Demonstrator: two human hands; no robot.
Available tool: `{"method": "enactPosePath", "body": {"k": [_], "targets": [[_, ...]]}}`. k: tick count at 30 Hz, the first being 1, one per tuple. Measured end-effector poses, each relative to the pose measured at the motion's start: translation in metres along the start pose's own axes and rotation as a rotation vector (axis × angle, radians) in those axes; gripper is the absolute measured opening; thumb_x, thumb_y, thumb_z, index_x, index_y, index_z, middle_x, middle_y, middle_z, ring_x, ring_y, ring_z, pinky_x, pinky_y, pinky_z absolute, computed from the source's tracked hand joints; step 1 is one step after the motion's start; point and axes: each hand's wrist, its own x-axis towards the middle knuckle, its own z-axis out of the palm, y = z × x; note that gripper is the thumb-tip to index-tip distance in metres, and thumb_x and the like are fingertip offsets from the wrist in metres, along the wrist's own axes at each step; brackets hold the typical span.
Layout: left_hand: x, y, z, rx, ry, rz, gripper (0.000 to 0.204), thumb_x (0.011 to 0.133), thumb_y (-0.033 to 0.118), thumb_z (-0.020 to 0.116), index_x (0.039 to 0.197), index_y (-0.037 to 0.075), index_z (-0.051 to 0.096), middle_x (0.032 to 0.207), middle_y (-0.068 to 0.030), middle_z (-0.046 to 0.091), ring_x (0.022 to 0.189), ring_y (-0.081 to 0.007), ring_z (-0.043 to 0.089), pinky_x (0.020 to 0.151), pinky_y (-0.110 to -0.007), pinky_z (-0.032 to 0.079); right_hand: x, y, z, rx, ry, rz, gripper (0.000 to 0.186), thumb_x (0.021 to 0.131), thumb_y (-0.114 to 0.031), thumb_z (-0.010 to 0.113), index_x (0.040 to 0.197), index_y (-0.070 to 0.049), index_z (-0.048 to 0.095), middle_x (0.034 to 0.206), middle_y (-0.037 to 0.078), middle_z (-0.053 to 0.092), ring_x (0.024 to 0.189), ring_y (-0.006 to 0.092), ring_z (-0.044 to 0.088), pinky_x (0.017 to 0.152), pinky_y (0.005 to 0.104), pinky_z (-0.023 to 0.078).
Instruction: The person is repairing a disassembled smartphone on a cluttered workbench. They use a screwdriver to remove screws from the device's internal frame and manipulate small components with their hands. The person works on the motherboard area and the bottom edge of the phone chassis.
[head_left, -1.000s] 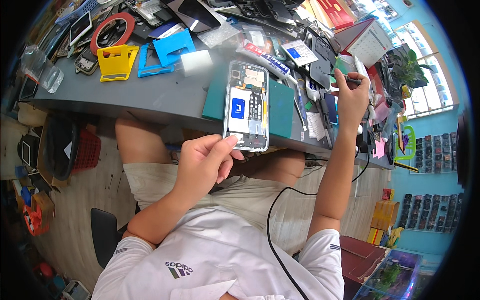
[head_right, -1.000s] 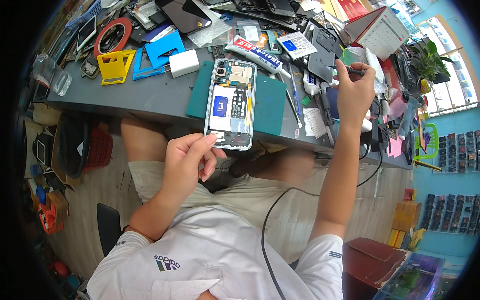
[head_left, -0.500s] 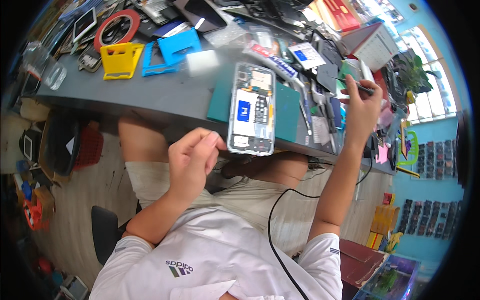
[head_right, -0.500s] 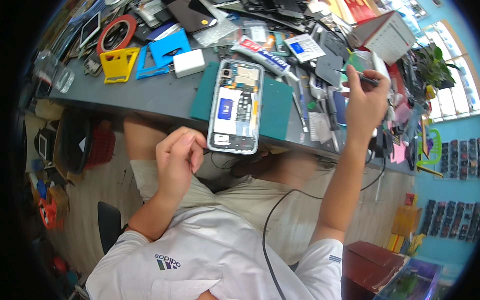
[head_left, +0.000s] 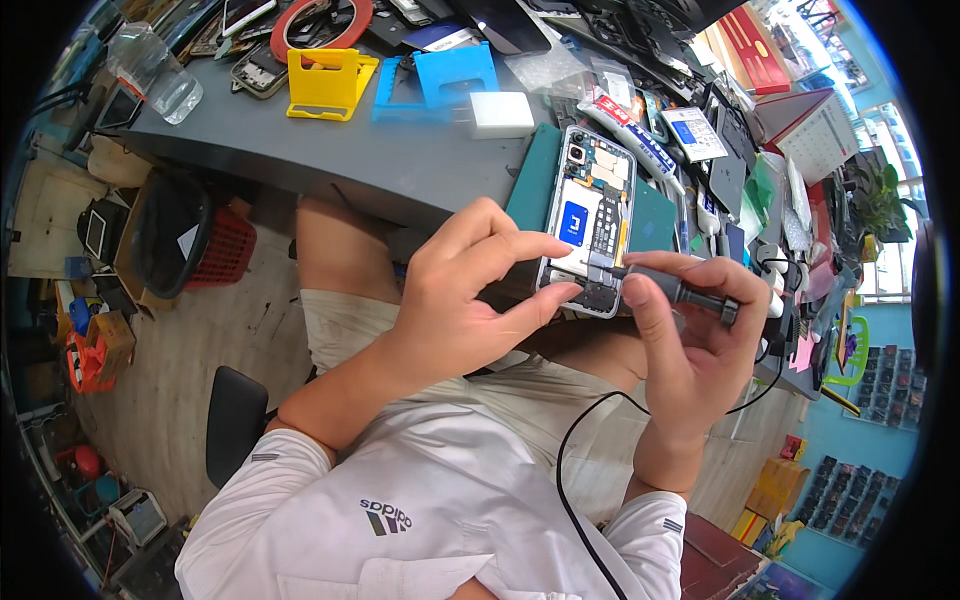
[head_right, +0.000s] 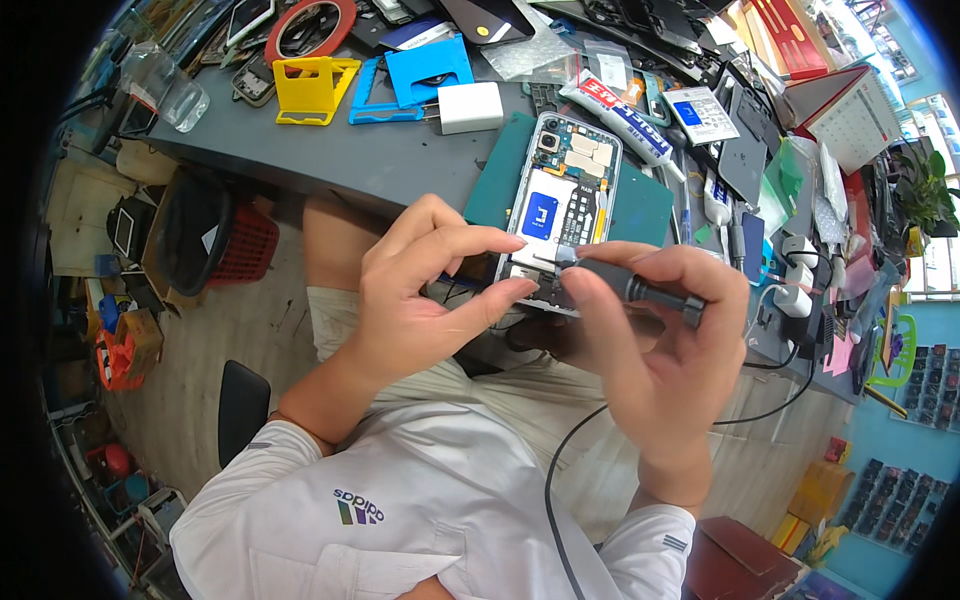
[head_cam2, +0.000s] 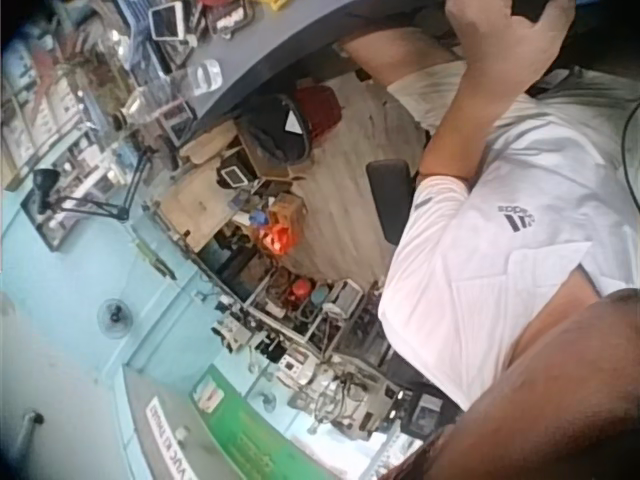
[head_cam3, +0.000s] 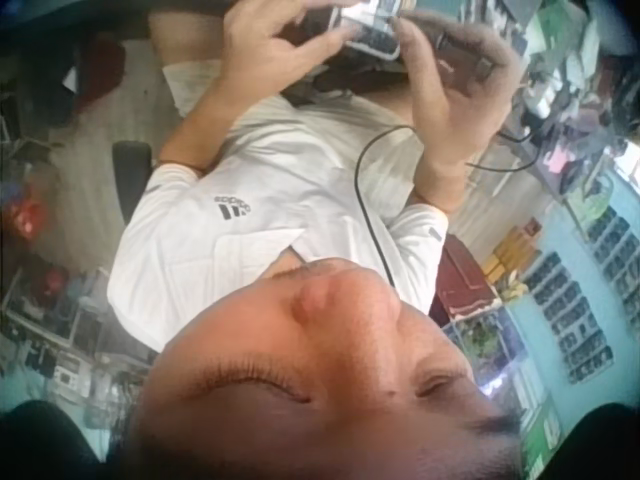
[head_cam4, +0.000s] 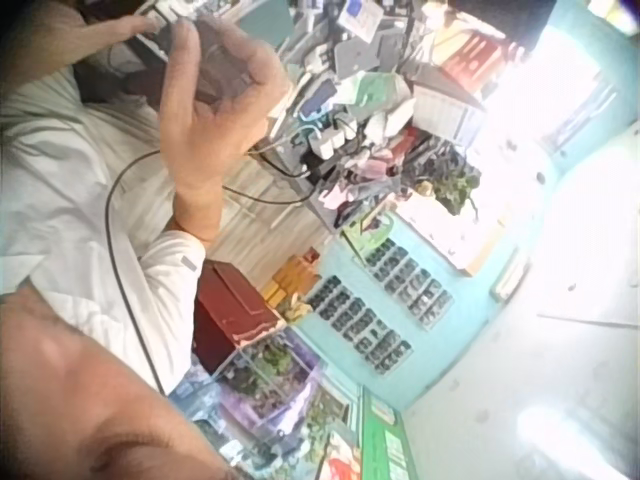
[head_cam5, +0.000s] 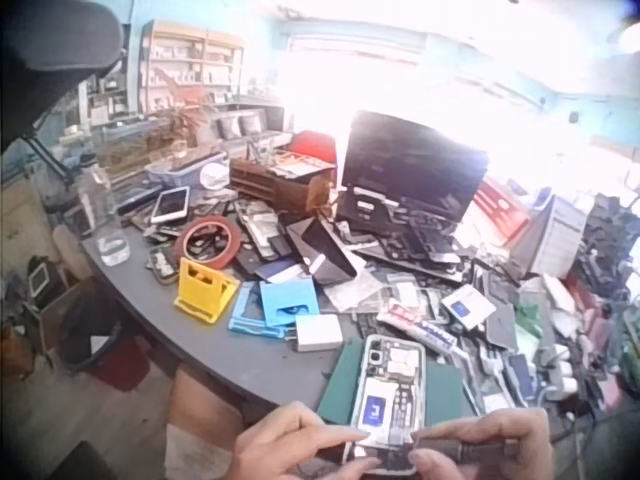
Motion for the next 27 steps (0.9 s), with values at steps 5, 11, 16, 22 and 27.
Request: {"method": "enactPosePath", "body": {"k": [5, 11, 16, 22, 27], "targets": [[-0.0006, -0.0027, 0.0023, 0.037, -0.010, -0.008, 0.036, 0.077, 0.008, 0.097, 0.111, 0.012, 0.086, 0.085, 0.0008, 0.060, 0.070, -0.0094, 0.051, 0.059, -0.027, 0.040, -0.0041, 0.0024, 0.0046, 0.009, -0.073, -0.033, 0.043, 0.094, 0.010, 0.081, 0.123, 0.001, 0.050, 0.112, 0.023, 0.077, 0.098, 0.0178, 0.076, 0.083, 0.0285, 0.062], [-0.0020, -0.0028, 0.0048, 0.007, 0.005, -0.019, 0.030, 0.078, 0.004, 0.096, 0.106, 0.012, 0.087, 0.083, 0.0009, 0.059, 0.068, -0.0087, 0.050, 0.059, -0.026, 0.039, -0.0055, 0.0016, 0.0054, -0.050, -0.082, -0.054, 0.043, 0.094, 0.008, 0.082, 0.123, 0.001, 0.050, 0.110, 0.023, 0.078, 0.095, 0.0166, 0.076, 0.082, 0.0285, 0.062], [-0.0036, -0.0040, 0.0052, 0.005, 0.010, -0.019, 0.028, 0.078, 0.002, 0.095, 0.103, 0.012, 0.087, 0.083, 0.0010, 0.060, 0.068, -0.0082, 0.051, 0.058, -0.026, 0.039, -0.0056, 0.0034, 0.0044, -0.050, -0.067, -0.089, 0.043, 0.094, 0.008, 0.083, 0.122, 0.001, 0.051, 0.109, 0.022, 0.078, 0.094, 0.0172, 0.076, 0.082, 0.0292, 0.062], [-0.0033, -0.0020, 0.0061, -0.011, 0.012, -0.024, 0.026, 0.078, 0.002, 0.096, 0.100, 0.012, 0.086, 0.086, 0.0006, 0.064, 0.070, -0.0082, 0.053, 0.059, -0.025, 0.040, -0.0065, 0.0001, 0.0039, -0.089, -0.066, -0.075, 0.043, 0.094, 0.008, 0.083, 0.121, 0.001, 0.051, 0.108, 0.022, 0.079, 0.094, 0.0174, 0.076, 0.083, 0.0292, 0.062], [-0.0035, -0.0033, 0.0066, -0.023, 0.014, -0.015, 0.027, 0.078, 0.002, 0.096, 0.101, 0.012, 0.086, 0.086, 0.0007, 0.065, 0.070, -0.0082, 0.054, 0.059, -0.025, 0.041, -0.0058, 0.0009, 0.0039, -0.107, -0.071, -0.100, 0.043, 0.093, 0.008, 0.083, 0.121, 0.002, 0.051, 0.107, 0.022, 0.079, 0.095, 0.0169, 0.076, 0.083, 0.0292, 0.062]]}}
